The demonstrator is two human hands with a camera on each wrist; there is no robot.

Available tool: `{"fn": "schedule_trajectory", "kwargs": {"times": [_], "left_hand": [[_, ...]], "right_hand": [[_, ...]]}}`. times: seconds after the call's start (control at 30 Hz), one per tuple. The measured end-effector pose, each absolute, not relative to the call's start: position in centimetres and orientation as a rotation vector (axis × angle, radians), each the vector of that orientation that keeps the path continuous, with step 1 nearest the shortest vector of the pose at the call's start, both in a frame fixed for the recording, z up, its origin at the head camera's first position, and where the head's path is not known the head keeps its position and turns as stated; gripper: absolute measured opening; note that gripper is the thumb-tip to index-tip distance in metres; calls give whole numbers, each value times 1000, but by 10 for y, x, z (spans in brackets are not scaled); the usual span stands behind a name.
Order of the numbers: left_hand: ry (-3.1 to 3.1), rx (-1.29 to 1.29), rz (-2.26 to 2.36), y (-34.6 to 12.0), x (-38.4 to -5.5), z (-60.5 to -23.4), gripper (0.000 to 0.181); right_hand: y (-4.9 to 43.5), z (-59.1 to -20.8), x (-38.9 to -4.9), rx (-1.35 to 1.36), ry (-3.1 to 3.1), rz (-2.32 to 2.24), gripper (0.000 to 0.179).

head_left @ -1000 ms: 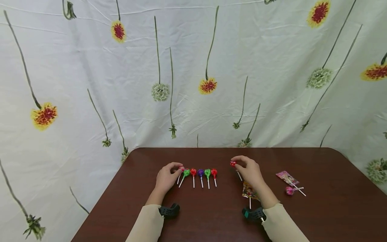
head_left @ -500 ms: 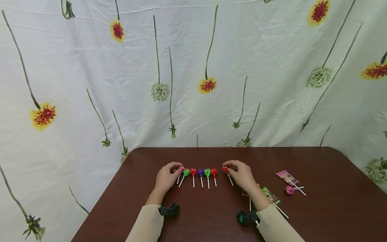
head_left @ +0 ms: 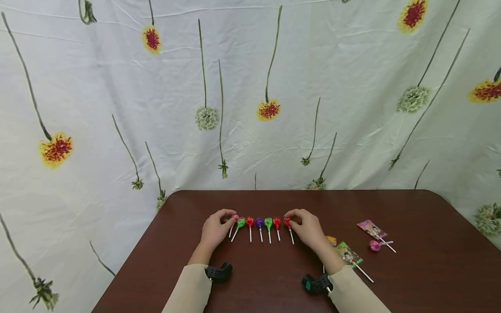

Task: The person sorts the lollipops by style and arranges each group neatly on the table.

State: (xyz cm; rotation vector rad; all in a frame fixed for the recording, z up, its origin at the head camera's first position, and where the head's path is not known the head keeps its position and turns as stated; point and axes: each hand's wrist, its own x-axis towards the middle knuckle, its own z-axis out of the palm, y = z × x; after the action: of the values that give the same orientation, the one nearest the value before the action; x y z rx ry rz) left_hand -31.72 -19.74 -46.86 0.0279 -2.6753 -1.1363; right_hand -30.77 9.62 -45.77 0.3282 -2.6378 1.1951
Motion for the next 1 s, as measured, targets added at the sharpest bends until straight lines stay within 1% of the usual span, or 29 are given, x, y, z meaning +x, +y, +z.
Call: {"fn": "schedule_trajectory", "kwargs": {"times": [0.37, 1.0], "left_hand": [[-2664, 13, -1134, -196, -319, -469, 20], [-2670, 26, -1144, -198, -318, -469, 20]], "right_hand": [[91, -463, -308, 320, -2632, 1156, 15], [89, -465, -307, 354, -2628, 1153, 19]]}}
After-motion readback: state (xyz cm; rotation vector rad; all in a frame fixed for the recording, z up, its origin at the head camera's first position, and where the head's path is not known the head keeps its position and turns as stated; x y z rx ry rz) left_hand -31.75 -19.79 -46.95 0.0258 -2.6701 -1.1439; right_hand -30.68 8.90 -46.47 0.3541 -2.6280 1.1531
